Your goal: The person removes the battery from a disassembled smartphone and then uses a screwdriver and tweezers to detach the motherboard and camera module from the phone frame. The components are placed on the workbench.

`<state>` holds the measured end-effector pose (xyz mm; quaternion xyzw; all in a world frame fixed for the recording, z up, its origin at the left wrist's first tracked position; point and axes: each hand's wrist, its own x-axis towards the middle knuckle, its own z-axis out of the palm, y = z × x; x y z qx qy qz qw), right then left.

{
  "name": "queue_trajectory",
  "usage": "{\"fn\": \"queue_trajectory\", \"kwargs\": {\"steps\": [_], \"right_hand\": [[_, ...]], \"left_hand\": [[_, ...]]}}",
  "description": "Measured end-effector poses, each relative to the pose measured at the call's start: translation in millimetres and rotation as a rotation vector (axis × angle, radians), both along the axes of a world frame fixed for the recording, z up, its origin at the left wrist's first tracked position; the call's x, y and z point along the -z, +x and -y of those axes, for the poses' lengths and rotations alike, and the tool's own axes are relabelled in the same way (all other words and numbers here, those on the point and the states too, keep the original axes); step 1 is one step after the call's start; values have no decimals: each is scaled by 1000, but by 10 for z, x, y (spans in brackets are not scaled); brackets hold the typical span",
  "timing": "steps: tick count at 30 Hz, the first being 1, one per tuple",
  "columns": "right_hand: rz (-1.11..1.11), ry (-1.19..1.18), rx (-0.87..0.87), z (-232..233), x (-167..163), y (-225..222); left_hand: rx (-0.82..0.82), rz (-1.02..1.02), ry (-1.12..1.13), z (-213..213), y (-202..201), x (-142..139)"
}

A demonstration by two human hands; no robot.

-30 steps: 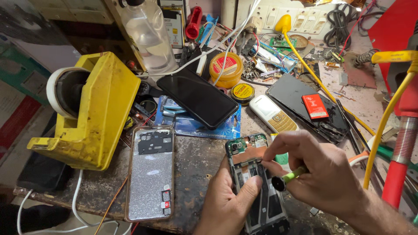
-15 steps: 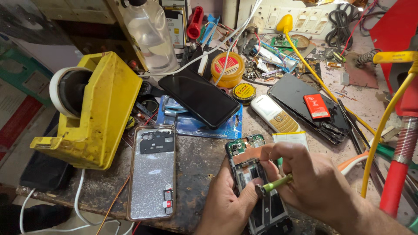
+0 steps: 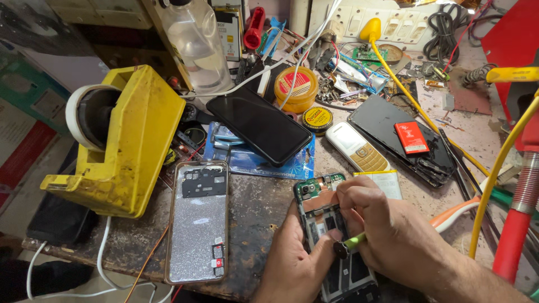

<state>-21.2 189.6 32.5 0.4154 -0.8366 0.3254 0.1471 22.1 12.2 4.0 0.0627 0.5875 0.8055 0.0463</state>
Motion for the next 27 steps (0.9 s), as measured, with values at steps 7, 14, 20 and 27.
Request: {"fn": "queue_trajectory", "kwargs": {"steps": [7,14,20,27], "right_hand": [[160,-46,26,-47,-154,28],[164,-212,160,-22,-212,104],[79,-138,156,74,-111,122],[-6,-147,210,92,-48,150]], "left_hand": [[10,245,479,-12,-44,30],[11,226,432,-49,-77,133],[88,74,215,-11,-24,75],[106,-263,-126,110,-29,-78]]}}
